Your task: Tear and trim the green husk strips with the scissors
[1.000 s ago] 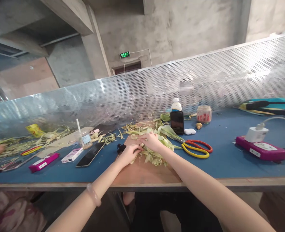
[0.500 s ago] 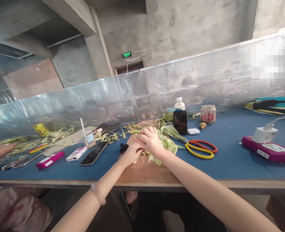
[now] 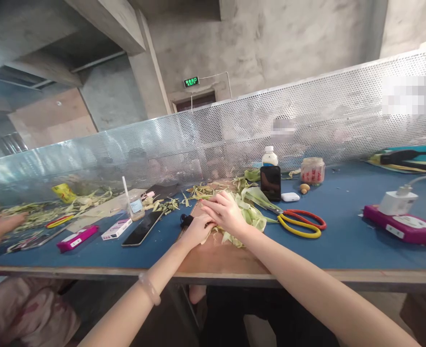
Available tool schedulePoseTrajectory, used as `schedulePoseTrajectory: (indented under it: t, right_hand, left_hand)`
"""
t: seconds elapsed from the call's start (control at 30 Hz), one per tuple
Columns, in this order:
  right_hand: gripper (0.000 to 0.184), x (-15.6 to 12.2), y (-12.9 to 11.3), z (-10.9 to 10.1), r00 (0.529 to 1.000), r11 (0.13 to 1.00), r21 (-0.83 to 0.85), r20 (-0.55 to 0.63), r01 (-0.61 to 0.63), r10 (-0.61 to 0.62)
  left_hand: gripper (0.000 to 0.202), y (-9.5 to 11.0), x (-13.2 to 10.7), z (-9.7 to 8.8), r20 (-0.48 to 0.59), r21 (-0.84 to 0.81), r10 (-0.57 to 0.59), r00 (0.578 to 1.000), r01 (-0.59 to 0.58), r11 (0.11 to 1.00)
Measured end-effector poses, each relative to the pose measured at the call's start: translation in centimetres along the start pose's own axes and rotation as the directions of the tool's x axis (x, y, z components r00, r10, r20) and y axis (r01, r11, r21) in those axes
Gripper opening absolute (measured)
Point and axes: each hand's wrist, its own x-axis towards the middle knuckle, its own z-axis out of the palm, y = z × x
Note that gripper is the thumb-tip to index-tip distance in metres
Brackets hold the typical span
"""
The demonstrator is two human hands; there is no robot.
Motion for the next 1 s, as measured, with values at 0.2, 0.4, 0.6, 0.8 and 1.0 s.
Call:
schedulePoseTrajectory:
  t: [0.2, 0.4, 0.6, 0.8, 1.0]
  right_hand:
    - [0.026, -0.1, 0.3, 0.2, 1.000, 1.000, -0.025, -0.004, 0.007, -0.007]
    - [0.026, -0.1, 0.4, 0.1, 0.999, 0.999, -0.032, -0.036, 0.030, -0.031]
    - [0.025, -0.2, 0.1, -0.3, 0.997, 0.996, -0.060, -0.051, 0.060, -0.064]
    - [0.024, 0.0, 0.3, -0.2, 0.999, 0.992, -0.129, 0.041, -0.012, 0.017]
    - [0.040, -0.8, 1.8, 0.9, 0.857, 0.863, -0.461, 0.339, -0.208, 0.388]
  left_hand:
    - [0.018, 0.0, 0.0, 0.1, -0.022, 0.012, 0.001, 1.000, -0.001, 1.000]
    - [0.018, 0.3, 0.0, -0.1, -0.009, 0.004, -0.016, 1.000, 0.017, 1.000]
    - [0.018, 0.6, 0.0, -0.3, 0.024, -0.014, -0.064, 0.998, 0.064, 0.998]
    - [0.018, 0.5, 0.1, -0.3, 0.020, -0.014, -0.073, 0.997, 0.073, 0.997]
    - [0.014, 0.5, 0.1, -0.5, -0.002, -0.072, -0.108, 0.994, 0.108, 0.992]
